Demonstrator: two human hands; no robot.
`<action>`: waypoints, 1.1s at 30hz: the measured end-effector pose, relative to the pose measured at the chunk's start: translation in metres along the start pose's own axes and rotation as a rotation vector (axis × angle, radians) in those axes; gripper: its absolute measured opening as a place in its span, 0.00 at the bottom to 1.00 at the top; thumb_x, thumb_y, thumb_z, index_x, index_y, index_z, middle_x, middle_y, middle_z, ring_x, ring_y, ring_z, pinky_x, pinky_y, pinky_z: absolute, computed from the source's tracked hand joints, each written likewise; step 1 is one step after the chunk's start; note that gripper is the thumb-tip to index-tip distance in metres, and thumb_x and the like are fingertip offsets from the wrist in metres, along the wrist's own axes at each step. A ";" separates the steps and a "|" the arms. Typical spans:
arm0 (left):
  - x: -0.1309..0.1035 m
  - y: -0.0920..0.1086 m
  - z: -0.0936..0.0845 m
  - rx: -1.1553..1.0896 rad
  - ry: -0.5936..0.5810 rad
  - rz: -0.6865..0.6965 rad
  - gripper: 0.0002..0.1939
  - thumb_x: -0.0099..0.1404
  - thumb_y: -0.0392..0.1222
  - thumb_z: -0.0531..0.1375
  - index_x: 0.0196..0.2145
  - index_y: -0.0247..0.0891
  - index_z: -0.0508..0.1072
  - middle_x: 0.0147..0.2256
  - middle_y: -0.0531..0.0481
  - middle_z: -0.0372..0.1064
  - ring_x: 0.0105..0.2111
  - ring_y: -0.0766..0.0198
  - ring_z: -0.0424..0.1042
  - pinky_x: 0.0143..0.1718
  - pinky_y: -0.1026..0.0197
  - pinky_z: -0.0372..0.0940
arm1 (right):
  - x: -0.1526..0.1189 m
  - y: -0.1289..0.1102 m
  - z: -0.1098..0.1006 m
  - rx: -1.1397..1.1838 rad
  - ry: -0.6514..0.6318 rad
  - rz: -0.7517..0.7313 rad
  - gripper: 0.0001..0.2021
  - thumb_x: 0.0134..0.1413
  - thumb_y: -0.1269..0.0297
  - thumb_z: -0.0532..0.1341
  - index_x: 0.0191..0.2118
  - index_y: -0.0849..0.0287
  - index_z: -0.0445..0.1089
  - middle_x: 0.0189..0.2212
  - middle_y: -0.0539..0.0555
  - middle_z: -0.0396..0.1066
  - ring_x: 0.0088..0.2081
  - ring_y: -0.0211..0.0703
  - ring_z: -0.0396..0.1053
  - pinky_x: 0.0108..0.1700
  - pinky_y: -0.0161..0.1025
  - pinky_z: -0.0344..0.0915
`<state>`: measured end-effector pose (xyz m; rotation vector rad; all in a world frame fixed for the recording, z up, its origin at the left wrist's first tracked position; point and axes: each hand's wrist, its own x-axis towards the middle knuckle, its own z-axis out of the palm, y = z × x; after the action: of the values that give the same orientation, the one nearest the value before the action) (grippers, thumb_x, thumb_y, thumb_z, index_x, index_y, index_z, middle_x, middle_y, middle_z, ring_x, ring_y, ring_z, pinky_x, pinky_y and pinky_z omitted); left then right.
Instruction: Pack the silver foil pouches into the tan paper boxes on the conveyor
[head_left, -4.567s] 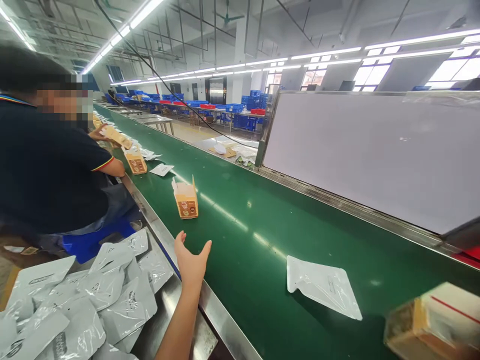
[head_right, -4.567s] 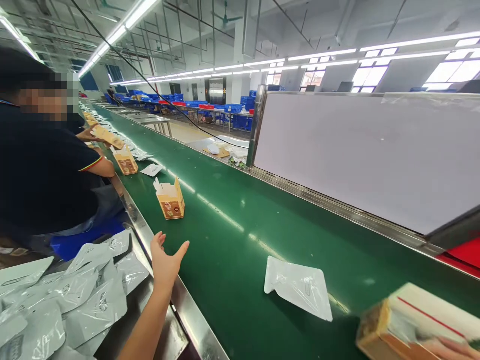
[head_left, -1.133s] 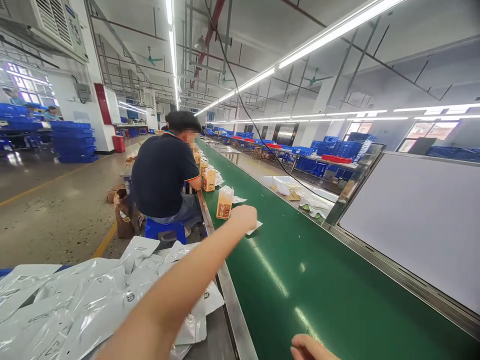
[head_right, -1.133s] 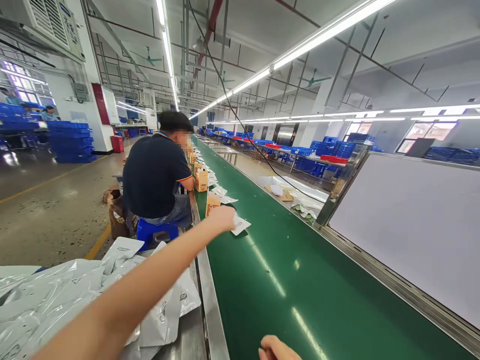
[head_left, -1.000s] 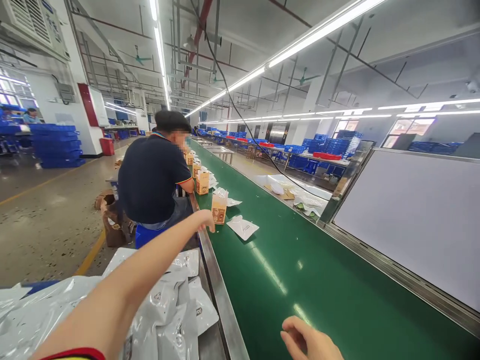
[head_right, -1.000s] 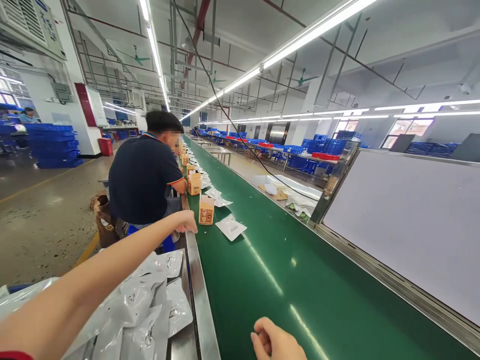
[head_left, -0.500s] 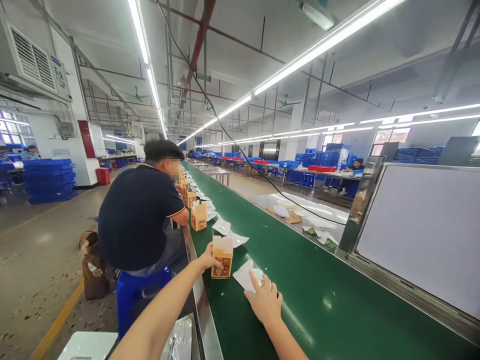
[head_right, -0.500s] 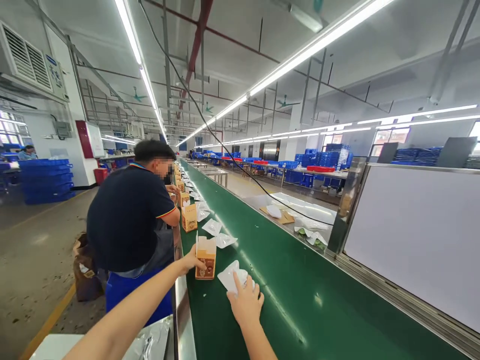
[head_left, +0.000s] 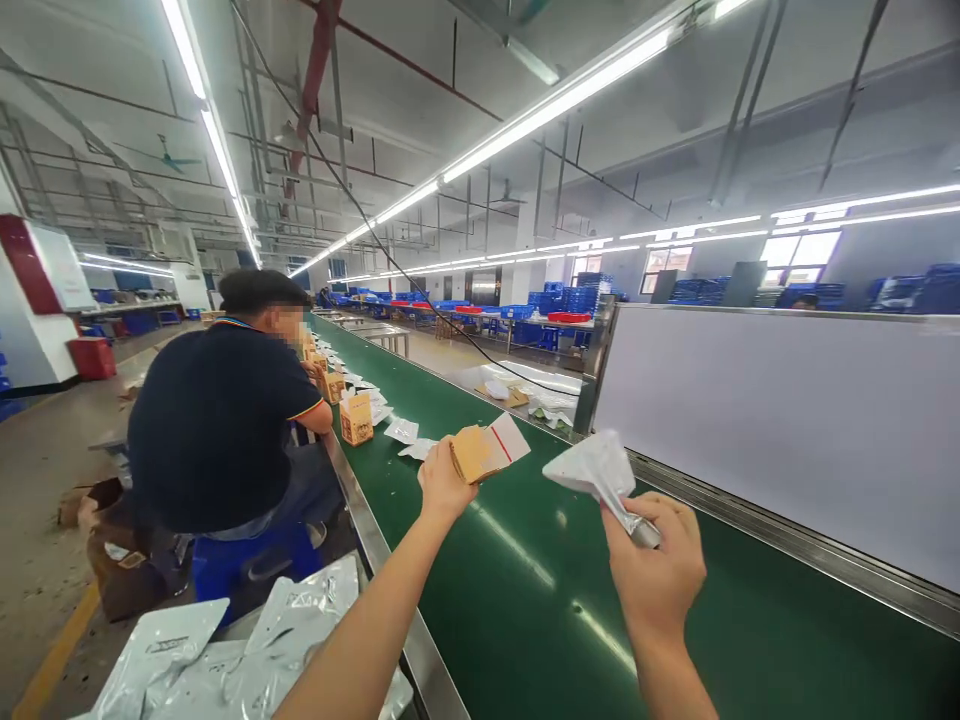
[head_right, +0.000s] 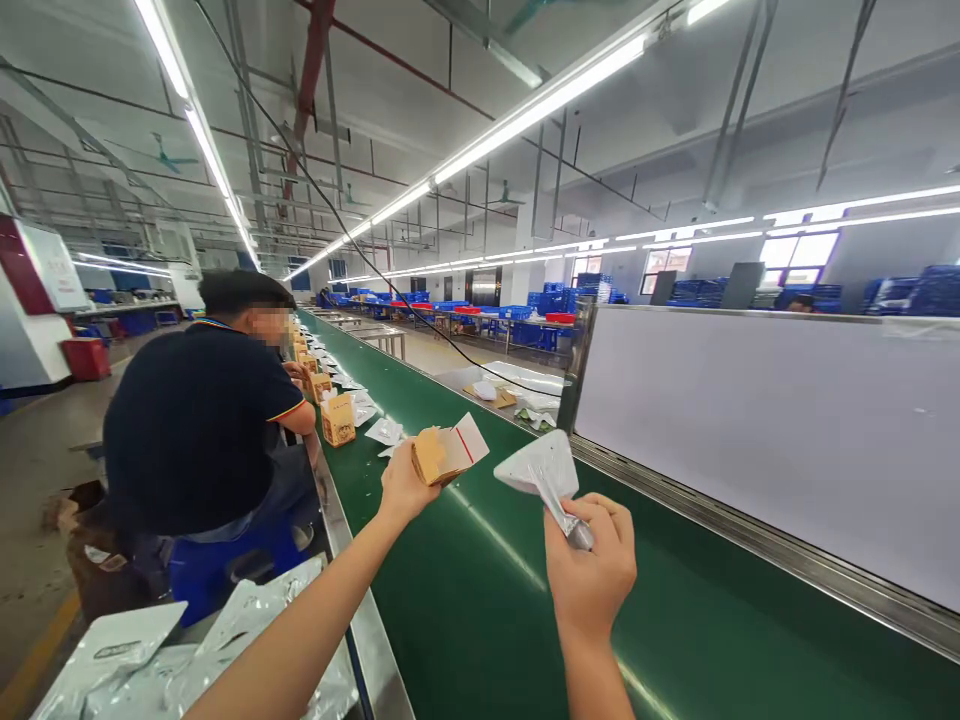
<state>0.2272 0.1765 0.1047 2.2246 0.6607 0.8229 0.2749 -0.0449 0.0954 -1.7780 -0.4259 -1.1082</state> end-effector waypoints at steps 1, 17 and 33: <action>-0.020 0.015 0.008 -0.002 0.019 0.039 0.34 0.47 0.33 0.63 0.51 0.41 0.58 0.50 0.46 0.62 0.55 0.52 0.60 0.56 0.51 0.54 | 0.008 -0.010 -0.019 0.038 0.066 -0.088 0.04 0.52 0.64 0.61 0.30 0.58 0.68 0.32 0.54 0.66 0.35 0.42 0.67 0.36 0.37 0.65; -0.228 0.063 0.060 -0.001 0.158 0.743 0.26 0.57 0.33 0.54 0.54 0.34 0.56 0.49 0.39 0.63 0.52 0.53 0.62 0.57 0.47 0.54 | -0.014 -0.018 -0.170 0.134 -1.255 -0.375 0.27 0.39 0.62 0.69 0.49 0.57 0.64 0.54 0.55 0.62 0.55 0.50 0.58 0.61 0.46 0.54; -0.275 0.031 0.067 -0.256 -0.301 0.362 0.33 0.60 0.47 0.58 0.59 0.41 0.50 0.56 0.40 0.56 0.57 0.48 0.58 0.54 0.40 0.60 | -0.024 0.003 -0.231 -0.409 -0.998 -0.054 0.19 0.53 0.73 0.59 0.50 0.50 0.68 0.54 0.53 0.64 0.55 0.49 0.61 0.56 0.50 0.61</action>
<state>0.0962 -0.0472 -0.0122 2.1942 0.0055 0.6764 0.1502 -0.2404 0.1020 -2.6350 -0.8744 -0.2541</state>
